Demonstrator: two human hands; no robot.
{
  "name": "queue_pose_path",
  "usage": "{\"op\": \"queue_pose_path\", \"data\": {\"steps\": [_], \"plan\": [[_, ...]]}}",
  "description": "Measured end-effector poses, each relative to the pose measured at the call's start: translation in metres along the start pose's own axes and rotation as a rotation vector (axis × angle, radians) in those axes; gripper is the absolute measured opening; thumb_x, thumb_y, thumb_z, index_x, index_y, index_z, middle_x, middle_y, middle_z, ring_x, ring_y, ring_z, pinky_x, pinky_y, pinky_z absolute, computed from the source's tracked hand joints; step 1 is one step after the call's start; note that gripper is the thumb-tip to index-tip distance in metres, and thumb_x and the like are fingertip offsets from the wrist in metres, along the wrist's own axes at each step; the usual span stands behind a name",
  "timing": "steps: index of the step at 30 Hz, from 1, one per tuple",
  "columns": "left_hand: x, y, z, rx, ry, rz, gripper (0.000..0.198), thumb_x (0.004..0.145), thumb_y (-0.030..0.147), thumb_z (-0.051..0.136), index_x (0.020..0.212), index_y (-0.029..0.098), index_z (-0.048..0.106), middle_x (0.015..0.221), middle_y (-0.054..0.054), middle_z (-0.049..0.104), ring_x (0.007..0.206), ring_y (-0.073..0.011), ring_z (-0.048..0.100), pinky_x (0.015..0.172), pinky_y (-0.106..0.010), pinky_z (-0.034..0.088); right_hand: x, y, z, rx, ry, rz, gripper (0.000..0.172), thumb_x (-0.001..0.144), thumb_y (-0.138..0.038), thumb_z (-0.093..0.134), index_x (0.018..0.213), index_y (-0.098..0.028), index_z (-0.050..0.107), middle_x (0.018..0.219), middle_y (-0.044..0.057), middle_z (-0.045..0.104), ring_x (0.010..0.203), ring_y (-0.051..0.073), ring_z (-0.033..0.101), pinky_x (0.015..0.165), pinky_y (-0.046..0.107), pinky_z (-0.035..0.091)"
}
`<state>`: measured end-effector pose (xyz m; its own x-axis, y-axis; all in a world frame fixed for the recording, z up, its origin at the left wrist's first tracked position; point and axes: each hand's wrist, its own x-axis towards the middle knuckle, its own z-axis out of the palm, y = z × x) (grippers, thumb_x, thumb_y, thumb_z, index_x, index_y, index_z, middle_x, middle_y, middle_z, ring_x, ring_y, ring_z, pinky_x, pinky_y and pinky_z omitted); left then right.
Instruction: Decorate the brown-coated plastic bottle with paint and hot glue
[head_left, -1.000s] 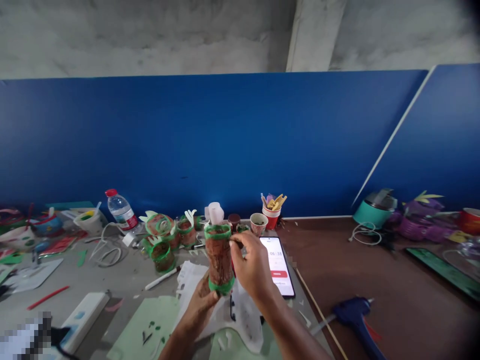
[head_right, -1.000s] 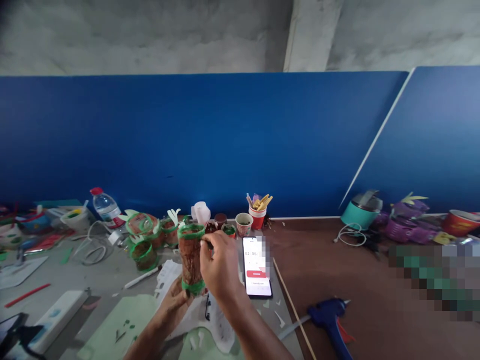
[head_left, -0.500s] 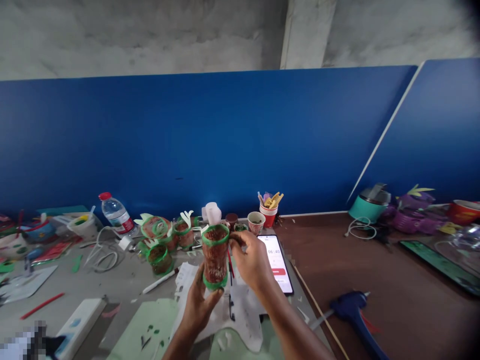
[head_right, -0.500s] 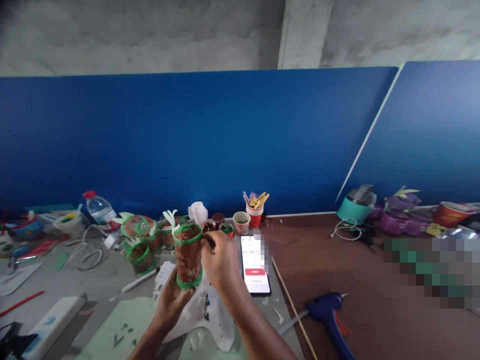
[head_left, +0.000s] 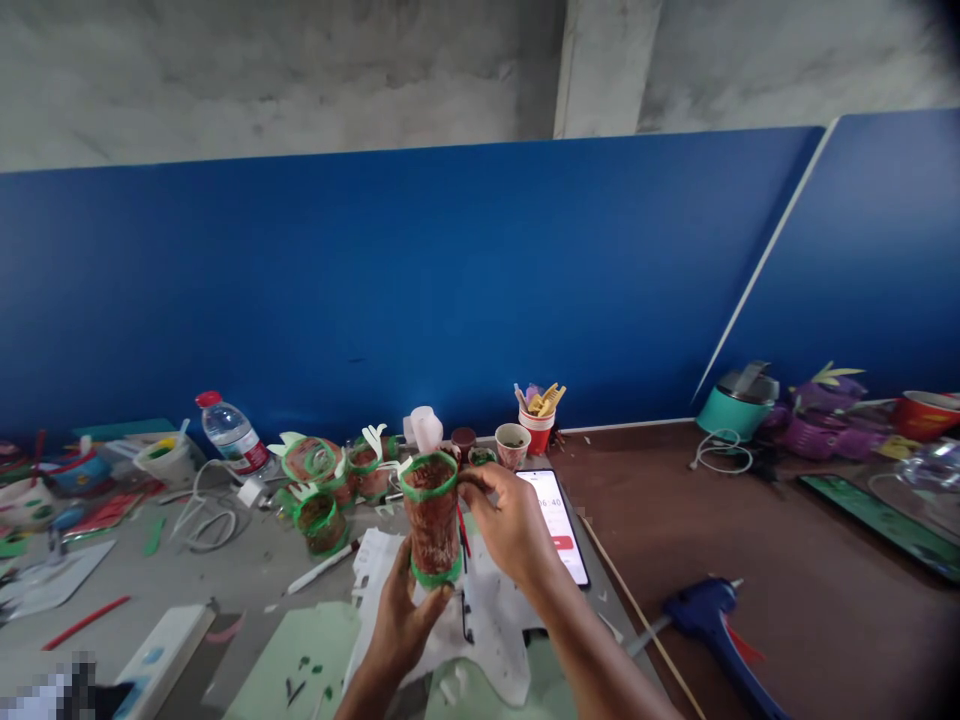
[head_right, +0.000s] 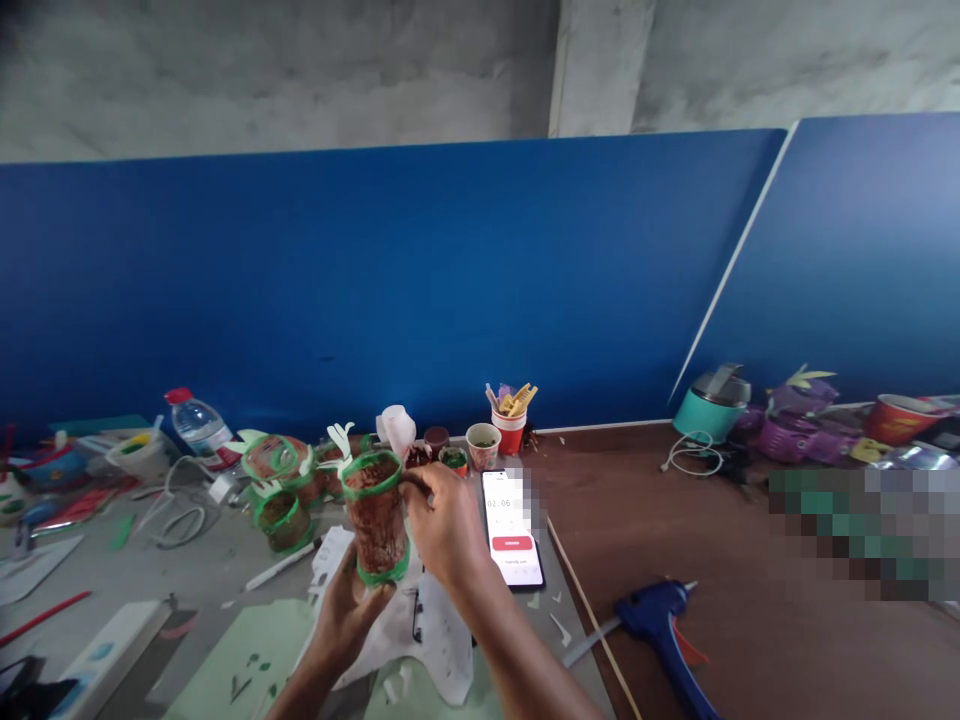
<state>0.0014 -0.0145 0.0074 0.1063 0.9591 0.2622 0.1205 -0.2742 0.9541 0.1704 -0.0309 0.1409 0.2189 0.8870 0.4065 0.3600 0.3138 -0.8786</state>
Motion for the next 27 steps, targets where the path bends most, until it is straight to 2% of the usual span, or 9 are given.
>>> {"op": "queue_pose_path", "data": {"steps": [4,8,13,19,22,27], "plan": [[0.0,0.001,0.0,0.07,0.01,0.013,0.069,0.064,0.04,0.073,0.123,0.009,0.052,0.125,-0.026,0.063,0.117,-0.0405,0.059,0.097,-0.051,0.048,-0.001,-0.003,-0.003,-0.012,-0.007,0.022,0.019,0.082,-0.016,0.055,0.086,-0.018,0.073,0.085,0.007,0.073,0.08,0.021,0.068,0.072,0.029,0.049],[-0.001,-0.007,-0.001,0.124,0.017,-0.003,0.07,0.066,0.039,0.071,0.125,0.009,0.05,0.128,-0.027,0.061,0.121,-0.0403,0.057,0.101,-0.053,0.044,-0.001,-0.003,-0.002,-0.037,0.0,0.029,0.02,0.081,-0.016,0.054,0.088,-0.017,0.072,0.087,0.007,0.074,0.081,0.022,0.069,0.073,0.03,0.049],[0.0,-0.016,-0.002,0.16,0.06,0.035,0.07,0.066,0.037,0.071,0.126,0.01,0.05,0.127,-0.025,0.061,0.119,-0.0385,0.058,0.101,-0.054,0.044,-0.001,-0.001,0.002,-0.069,0.031,0.038,0.018,0.078,-0.014,0.053,0.083,-0.017,0.07,0.081,0.006,0.073,0.075,0.021,0.068,0.066,0.028,0.047],[-0.001,-0.015,-0.002,0.2,0.091,0.058,0.067,0.065,0.036,0.073,0.124,0.012,0.051,0.125,-0.023,0.063,0.118,-0.0382,0.059,0.101,-0.054,0.044,0.001,0.002,0.006,-0.112,0.086,0.068,0.016,0.075,-0.015,0.051,0.075,-0.017,0.066,0.073,0.005,0.07,0.066,0.019,0.063,0.058,0.026,0.042],[-0.004,-0.011,0.003,0.097,0.07,0.018,0.067,0.064,0.04,0.075,0.121,0.013,0.054,0.122,-0.021,0.066,0.117,-0.0387,0.059,0.1,-0.052,0.046,0.004,0.004,0.005,-0.019,0.052,0.102,0.018,0.075,-0.016,0.049,0.073,-0.017,0.066,0.068,0.003,0.068,0.062,0.018,0.06,0.056,0.025,0.041],[-0.006,0.004,0.009,-0.264,-0.084,-0.052,0.064,0.068,0.048,0.074,0.121,0.016,0.057,0.118,-0.017,0.069,0.111,-0.034,0.064,0.094,-0.043,0.051,0.008,0.008,-0.002,0.15,-0.042,0.134,0.023,0.077,-0.021,0.05,0.081,-0.016,0.072,0.065,0.002,0.066,0.068,0.019,0.063,0.06,0.026,0.045]]}}
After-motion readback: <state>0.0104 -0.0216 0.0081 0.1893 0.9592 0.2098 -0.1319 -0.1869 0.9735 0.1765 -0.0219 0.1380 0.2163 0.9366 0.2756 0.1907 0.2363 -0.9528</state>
